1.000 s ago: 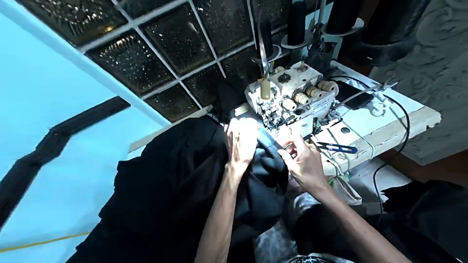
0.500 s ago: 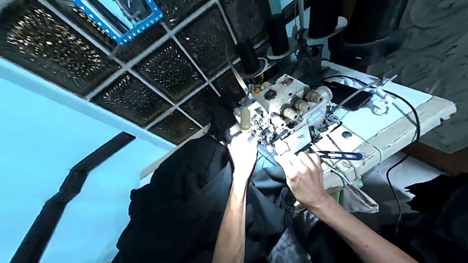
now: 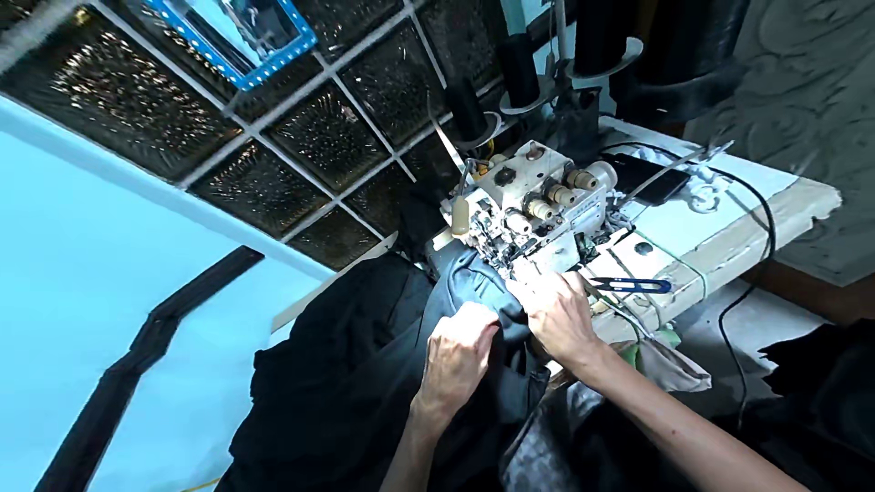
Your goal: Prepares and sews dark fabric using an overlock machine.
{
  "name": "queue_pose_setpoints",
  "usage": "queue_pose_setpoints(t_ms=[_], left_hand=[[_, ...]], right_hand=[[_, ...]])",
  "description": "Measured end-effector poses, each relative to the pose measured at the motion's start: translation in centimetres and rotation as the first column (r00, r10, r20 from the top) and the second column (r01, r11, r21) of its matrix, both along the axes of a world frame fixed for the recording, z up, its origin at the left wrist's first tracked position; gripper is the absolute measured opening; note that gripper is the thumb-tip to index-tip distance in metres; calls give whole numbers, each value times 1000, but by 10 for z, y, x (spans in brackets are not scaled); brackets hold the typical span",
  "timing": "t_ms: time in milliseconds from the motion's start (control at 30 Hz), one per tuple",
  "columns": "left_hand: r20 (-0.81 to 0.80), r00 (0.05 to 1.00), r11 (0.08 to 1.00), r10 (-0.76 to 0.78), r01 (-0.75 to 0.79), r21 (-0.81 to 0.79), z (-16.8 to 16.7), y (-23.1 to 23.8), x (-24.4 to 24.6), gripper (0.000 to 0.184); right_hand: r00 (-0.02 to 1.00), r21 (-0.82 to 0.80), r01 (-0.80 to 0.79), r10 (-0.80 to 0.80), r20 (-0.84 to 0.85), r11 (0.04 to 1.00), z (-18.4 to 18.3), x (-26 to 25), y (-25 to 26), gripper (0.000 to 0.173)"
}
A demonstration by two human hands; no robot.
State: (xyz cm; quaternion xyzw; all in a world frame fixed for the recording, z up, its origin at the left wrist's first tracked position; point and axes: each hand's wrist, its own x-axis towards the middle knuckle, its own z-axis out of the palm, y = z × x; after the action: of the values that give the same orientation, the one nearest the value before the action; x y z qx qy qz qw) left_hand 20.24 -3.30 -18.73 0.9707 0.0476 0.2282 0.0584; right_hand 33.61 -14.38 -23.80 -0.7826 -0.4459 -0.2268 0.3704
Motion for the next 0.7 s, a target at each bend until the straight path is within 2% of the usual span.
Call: queue_pose_setpoints(t_ms=[67, 167, 200, 300, 367, 500, 633, 700], left_hand=[[-11, 1000, 998, 26, -26, -66, 2, 7, 1, 18], [-169, 984, 949, 63, -112, -295, 7, 15, 4, 38], [-216, 974, 935, 64, -135, -329, 8, 17, 5, 39], [-295, 954, 946, 57, -146, -288, 18, 13, 5, 20], [-288, 957, 958, 43, -121, -259, 26, 5, 1, 14], [-202, 978, 967, -56, 2, -256, 39, -9, -10, 12], [-171, 985, 990, 16, -40, -137, 48, -20, -15, 15], [-208, 978, 985, 12, -47, -166, 53, -26, -16, 15]], right_hand=[[1000, -11, -12, 11, -3, 1000, 0, 2, 0, 25], [997, -47, -58, 56, -46, 997, 2, 5, -4, 26], [996, -56, -68, 65, -54, 996, 3, 6, -4, 26], [997, -56, -72, 70, -38, 996, 2, 6, -3, 27], [998, -42, -65, 64, -13, 997, 0, 7, -2, 27], [997, -7, -70, 70, 15, 998, -2, 9, -2, 24], [995, -11, -94, 94, 29, 996, -3, 10, -2, 22], [994, -7, -98, 98, 42, 995, -2, 10, -2, 22]])
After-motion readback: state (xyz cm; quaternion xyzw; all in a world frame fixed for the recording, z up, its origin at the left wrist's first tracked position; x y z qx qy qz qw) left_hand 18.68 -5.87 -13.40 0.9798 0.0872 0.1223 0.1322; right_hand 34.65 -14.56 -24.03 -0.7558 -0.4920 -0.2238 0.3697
